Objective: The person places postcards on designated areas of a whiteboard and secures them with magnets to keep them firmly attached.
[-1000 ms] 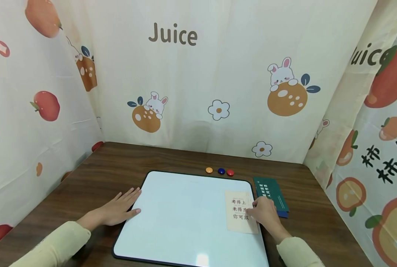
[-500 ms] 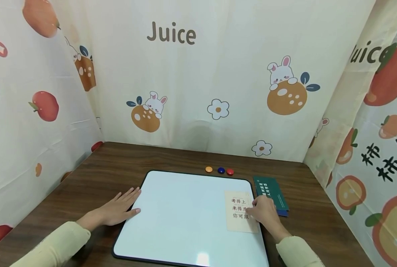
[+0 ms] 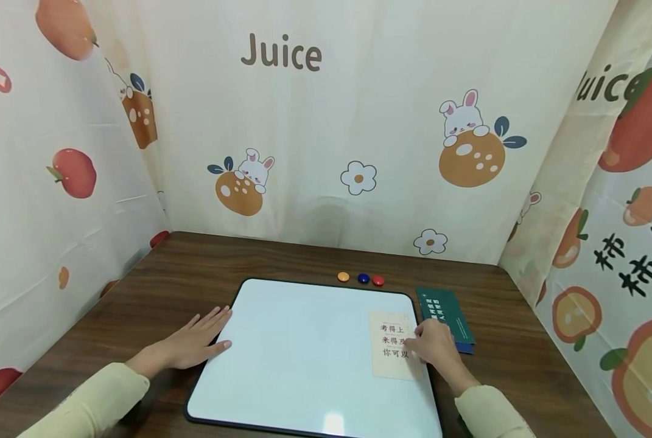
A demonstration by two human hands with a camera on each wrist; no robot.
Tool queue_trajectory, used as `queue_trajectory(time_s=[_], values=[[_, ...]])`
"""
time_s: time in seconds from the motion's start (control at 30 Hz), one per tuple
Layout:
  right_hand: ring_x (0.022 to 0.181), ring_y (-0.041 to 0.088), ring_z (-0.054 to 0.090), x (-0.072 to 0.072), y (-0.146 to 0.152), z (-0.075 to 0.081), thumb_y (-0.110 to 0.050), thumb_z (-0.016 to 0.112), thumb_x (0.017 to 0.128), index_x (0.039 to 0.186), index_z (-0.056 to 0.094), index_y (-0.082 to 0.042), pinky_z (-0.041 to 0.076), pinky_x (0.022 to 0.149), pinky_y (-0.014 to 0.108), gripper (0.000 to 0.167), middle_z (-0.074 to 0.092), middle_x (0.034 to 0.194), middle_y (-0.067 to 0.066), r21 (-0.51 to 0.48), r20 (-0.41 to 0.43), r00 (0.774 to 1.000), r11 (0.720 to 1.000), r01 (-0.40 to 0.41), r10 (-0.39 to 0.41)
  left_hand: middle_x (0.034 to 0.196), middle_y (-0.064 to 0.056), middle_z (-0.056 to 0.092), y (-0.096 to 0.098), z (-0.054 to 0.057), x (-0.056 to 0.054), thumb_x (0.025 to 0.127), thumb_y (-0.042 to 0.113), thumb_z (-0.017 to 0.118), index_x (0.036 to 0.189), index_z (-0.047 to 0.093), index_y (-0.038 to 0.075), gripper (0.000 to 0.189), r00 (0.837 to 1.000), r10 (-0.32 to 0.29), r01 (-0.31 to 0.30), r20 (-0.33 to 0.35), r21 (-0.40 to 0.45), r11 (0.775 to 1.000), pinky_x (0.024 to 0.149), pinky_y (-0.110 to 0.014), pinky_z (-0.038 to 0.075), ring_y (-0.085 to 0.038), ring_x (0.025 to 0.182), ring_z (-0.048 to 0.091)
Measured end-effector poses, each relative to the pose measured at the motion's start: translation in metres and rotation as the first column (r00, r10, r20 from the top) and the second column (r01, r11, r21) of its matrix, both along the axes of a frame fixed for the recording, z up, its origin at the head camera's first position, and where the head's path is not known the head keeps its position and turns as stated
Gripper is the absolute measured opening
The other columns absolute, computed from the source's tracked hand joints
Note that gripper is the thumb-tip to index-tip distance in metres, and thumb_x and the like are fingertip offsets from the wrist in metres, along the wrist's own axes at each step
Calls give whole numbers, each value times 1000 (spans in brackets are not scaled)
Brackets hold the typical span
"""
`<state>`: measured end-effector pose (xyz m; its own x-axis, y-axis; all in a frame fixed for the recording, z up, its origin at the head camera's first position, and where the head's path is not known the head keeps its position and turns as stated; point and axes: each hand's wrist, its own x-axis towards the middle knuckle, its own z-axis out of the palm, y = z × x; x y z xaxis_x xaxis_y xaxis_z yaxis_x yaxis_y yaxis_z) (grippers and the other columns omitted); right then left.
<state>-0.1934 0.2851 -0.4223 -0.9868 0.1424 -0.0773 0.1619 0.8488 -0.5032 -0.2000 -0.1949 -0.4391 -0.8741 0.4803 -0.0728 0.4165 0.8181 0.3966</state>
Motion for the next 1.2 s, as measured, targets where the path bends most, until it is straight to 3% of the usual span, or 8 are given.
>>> queue_trajectory(time_s=[0.37, 0.6, 0.83, 1.0, 1.2], values=[[61, 21, 64, -10, 6, 6, -7, 69, 82, 101, 62, 18, 55, 55, 35, 33, 64, 87, 26, -14, 6, 1000, 1000, -19, 19, 155, -22, 18, -1, -1, 0, 98, 45, 45, 149, 22, -3, 73, 1000, -8, 8, -14, 3, 1000, 108, -65, 7, -42, 141, 11], [60, 20, 64, -21, 8, 10, -6, 67, 83, 101, 62, 18, 55, 55, 34, 31, 64, 89, 28, -16, 7, 1000, 1000, -18, 18, 156, -18, 18, 0, 2, 2, 98, 46, 45, 150, 23, -1, 74, 1000, 11, -11, -14, -3, 1000, 110, -62, 8, -39, 143, 10], [57, 17, 62, -33, 14, 6, -7, 65, 84, 100, 63, 17, 53, 53, 32, 29, 65, 85, 23, -49, -5, 1000, 999, -2, 2, 155, -19, 19, -1, -1, 1, 98, 45, 46, 149, 23, -2, 73, 1000, 8, -8, -13, 4, 1000, 109, -63, 8, -40, 142, 11], [57, 17, 63, -41, 14, 9, -7, 65, 84, 101, 62, 17, 54, 54, 34, 29, 65, 87, 26, -67, -30, 999, 998, 7, -9, 155, -21, 19, -1, -2, 1, 98, 45, 45, 149, 23, -4, 73, 1000, -7, 7, -20, 9, 1000, 108, -65, 8, -42, 141, 11], [55, 20, 60, -51, 13, 13, -7, 64, 83, 98, 65, 16, 51, 53, 33, 27, 64, 75, 18, -84, -39, 999, 996, 16, -19, 154, -23, 20, 0, 0, 2, 98, 45, 45, 148, 24, -5, 73, 1000, -15, 15, -15, 23, 1000, 108, -65, 8, -43, 141, 12]])
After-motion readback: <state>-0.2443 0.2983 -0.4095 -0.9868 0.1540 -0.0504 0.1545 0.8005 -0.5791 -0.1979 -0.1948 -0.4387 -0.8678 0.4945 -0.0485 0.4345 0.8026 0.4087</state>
